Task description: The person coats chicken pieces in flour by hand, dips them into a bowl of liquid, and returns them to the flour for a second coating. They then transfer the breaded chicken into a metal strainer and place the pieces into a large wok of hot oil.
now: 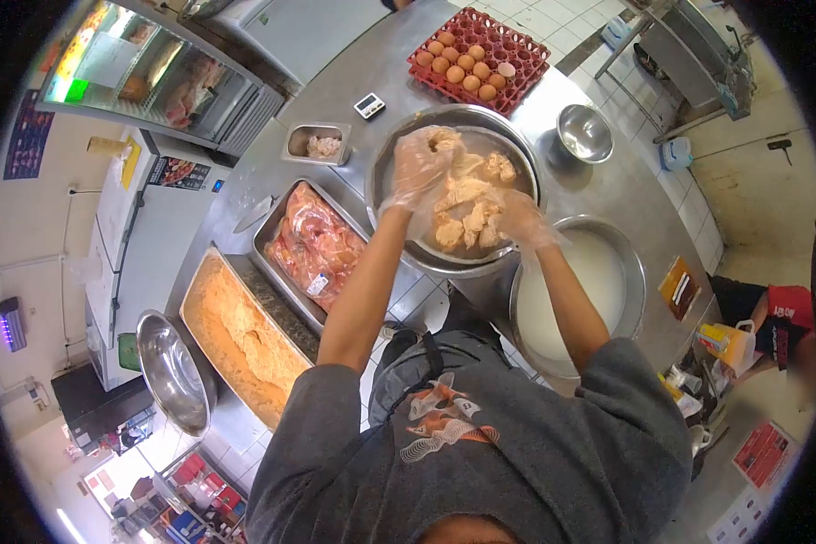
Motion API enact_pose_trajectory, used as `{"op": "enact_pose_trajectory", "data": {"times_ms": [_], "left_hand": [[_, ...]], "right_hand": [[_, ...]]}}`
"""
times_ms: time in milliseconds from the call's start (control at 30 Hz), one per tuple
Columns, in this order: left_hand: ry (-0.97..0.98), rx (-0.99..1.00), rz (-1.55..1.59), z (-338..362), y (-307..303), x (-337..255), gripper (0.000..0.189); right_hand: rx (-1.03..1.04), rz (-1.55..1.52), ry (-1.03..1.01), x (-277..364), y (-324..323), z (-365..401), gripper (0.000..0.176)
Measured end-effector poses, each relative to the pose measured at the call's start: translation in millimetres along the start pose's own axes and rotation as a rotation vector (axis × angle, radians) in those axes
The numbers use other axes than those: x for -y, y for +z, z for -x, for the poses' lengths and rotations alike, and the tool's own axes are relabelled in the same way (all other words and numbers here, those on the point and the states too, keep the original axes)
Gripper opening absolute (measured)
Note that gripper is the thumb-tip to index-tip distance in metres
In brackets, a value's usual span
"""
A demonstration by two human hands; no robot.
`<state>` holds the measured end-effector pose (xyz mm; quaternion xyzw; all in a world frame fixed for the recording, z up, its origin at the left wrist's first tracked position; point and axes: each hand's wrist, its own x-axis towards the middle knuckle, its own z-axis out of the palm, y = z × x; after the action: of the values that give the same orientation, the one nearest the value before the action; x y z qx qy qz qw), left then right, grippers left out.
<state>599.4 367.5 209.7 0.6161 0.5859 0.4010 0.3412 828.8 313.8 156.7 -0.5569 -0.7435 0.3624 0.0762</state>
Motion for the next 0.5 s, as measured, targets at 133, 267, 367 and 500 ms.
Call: {"op": "enact_pose_trajectory", "data": {"times_ms": [133,267,367,500], "left_hand": [[-0.143,-0.032,0.279,-32,52,43,0.018],[-0.37,-0.123,0.468,-40,93,125,0.012],[-0.265,-0.125,-0.083,-23,69,130,0.028],[-0.278,-0.127,-0.279,21,24,98,0.038]], "right_hand": [[-0.041,-0.275,0.135,0,-38,26,0.048],[-0.055,-0.506,0.243,-9,-51,56,0.056],[-0.046,-0.562,0.278,-3,-59,75,0.058],[-0.102,-0.559,0.209,24,-57,84,0.062]]}}
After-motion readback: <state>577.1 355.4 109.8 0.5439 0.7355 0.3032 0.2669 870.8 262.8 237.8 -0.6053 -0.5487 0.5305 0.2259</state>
